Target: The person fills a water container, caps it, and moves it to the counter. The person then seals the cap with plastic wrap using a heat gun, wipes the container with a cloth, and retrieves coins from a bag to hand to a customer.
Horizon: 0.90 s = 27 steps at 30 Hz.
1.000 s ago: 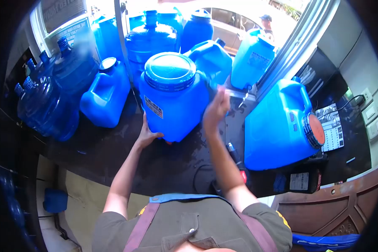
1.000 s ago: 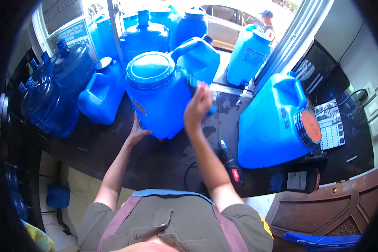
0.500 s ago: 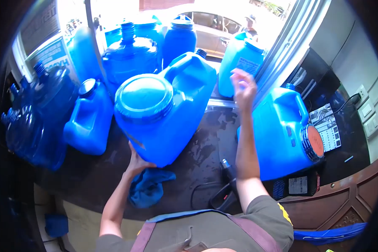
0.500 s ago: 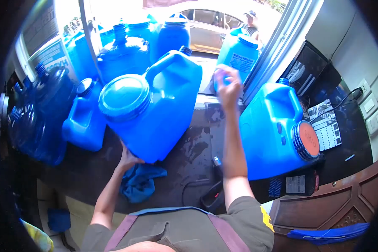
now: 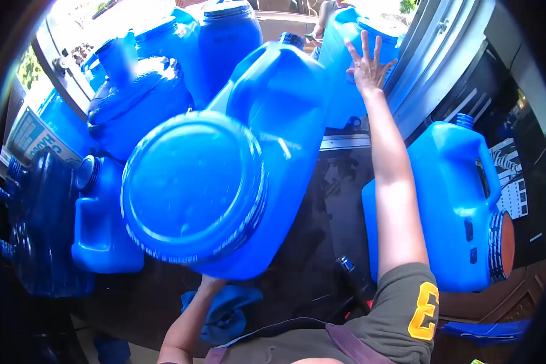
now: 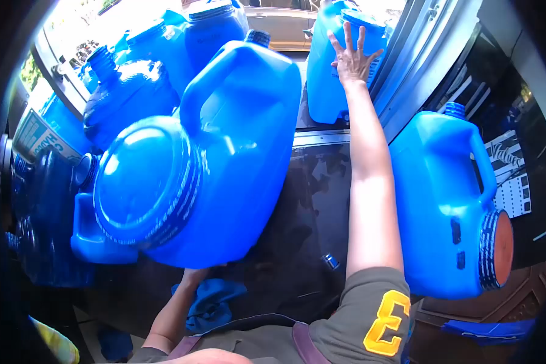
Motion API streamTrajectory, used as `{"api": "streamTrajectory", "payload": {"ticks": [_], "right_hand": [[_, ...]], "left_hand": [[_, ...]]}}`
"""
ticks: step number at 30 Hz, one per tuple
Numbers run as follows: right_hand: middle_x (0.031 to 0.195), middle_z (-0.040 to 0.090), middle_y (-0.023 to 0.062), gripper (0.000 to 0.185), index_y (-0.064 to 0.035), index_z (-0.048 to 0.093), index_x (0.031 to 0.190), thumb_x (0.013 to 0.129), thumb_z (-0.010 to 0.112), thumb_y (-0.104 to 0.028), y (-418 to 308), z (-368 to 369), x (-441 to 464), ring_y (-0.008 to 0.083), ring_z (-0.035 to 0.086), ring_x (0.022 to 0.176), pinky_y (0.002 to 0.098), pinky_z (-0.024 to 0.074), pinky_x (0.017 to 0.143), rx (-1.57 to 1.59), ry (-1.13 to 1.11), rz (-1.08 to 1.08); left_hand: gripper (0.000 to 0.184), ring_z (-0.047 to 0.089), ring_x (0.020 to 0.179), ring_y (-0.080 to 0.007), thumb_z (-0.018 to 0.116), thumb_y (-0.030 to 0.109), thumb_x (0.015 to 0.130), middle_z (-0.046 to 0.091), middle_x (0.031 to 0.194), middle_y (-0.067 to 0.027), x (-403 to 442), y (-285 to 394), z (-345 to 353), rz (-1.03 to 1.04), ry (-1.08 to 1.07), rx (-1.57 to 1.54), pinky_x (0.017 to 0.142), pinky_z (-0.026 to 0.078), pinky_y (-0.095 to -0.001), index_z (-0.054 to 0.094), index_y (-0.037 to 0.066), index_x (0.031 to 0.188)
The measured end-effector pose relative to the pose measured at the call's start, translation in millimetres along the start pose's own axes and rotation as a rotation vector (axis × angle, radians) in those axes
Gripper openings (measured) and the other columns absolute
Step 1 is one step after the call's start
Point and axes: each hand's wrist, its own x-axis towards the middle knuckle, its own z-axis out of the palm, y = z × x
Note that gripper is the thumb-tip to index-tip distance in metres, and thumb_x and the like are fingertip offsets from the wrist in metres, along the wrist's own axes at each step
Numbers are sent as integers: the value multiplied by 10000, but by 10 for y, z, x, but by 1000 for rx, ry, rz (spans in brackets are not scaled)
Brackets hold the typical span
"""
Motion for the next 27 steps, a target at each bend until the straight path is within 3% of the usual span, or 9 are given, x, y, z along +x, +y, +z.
{"api": "streamTrajectory", "payload": {"ticks": [2, 5, 11, 13, 15, 17, 19, 21, 27], "right_hand": [[1578, 2, -43, 819, -497, 312, 1390, 718, 760, -357, 37, 88, 21, 315, 19, 1446, 826, 200, 950, 3, 42, -5], [1574, 17, -49, 769, -499, 333, 1373, 731, 742, -385, 67, 121, 54, 321, 2, 1442, 833, 220, 932, -14, 31, -13], [1582, 12, 1, 700, -402, 392, 1384, 772, 729, -402, 64, 128, 198, 353, -43, 1439, 789, 228, 962, 305, -36, -7], [1511, 268, 166, 607, -256, 476, 1362, 817, 704, -394, 67, -140, 286, 380, 222, 1395, 538, 312, 1076, 768, 224, 5], [1424, 371, 241, 640, -93, 476, 1350, 830, 691, -399, 11, -952, 168, 380, 358, 1319, 436, 266, 1110, 1170, 189, 155], [1323, 471, 204, 601, -113, 545, 1284, 828, 667, -486, -377, -1697, -146, 374, 444, 1232, 483, 338, 1040, 1453, 239, 15], [1313, 450, 181, 782, -126, 476, 1335, 750, 685, -600, -780, -1954, -336, 372, 398, 1255, 559, 319, 1012, 865, 290, -235], [1266, 420, 154, 960, -175, 387, 1369, 636, 701, -709, -1118, -1648, -371, 364, 350, 1244, 607, 304, 972, 452, 349, -99], [1123, 401, 102, 1026, -239, 400, 1304, 508, 648, -837, -944, -906, -89, 313, 349, 1148, 586, 312, 905, 529, 395, -133]], "left_hand": [[726, 616, 964, -269, 794, -96, 619, 575, 1125, -170, 307, 411, 221, -25, 2, -148, 663, 598, -403, 456, -44, 1259], [1282, 450, 1185, -287, 936, 182, 497, 447, 1237, -151, 731, 623, 501, 88, 80, -1, 1051, 334, -423, 53, 8, 1410], [1406, 280, 1282, -348, 953, 261, 427, 223, 1398, -181, 1456, 894, 1252, 391, 335, 154, 1063, 245, -480, -13, 42, 1425], [1423, 259, 1280, -377, 950, 296, 423, 197, 1410, -199, 1689, 945, 1446, 420, 395, 182, 1051, 235, -504, -23, 51, 1432], [1434, 252, 1270, -405, 946, 330, 418, 179, 1415, -221, 1936, 979, 1614, 438, 429, 150, 1033, 238, -522, -26, 63, 1438], [1443, 228, 1280, -416, 943, 348, 412, 174, 1413, -232, 2167, 1054, 1761, 414, 468, 179, 1042, 227, -537, -28, 76, 1444], [1450, 212, 1286, -424, 942, 352, 410, 168, 1409, -244, 2403, 1063, 1914, 379, 475, 186, 1051, 216, -549, -34, 88, 1449], [1455, 203, 1288, -431, 943, 342, 413, 163, 1405, -254, 2609, 1032, 2023, 342, 458, 171, 1061, 204, -559, -44, 98, 1453], [1308, 95, 1373, -500, 842, 395, 610, 71, 1464, -348, 2641, 942, 1776, 320, 183, 283, 1113, 168, -548, -93, 95, 1476]]}}
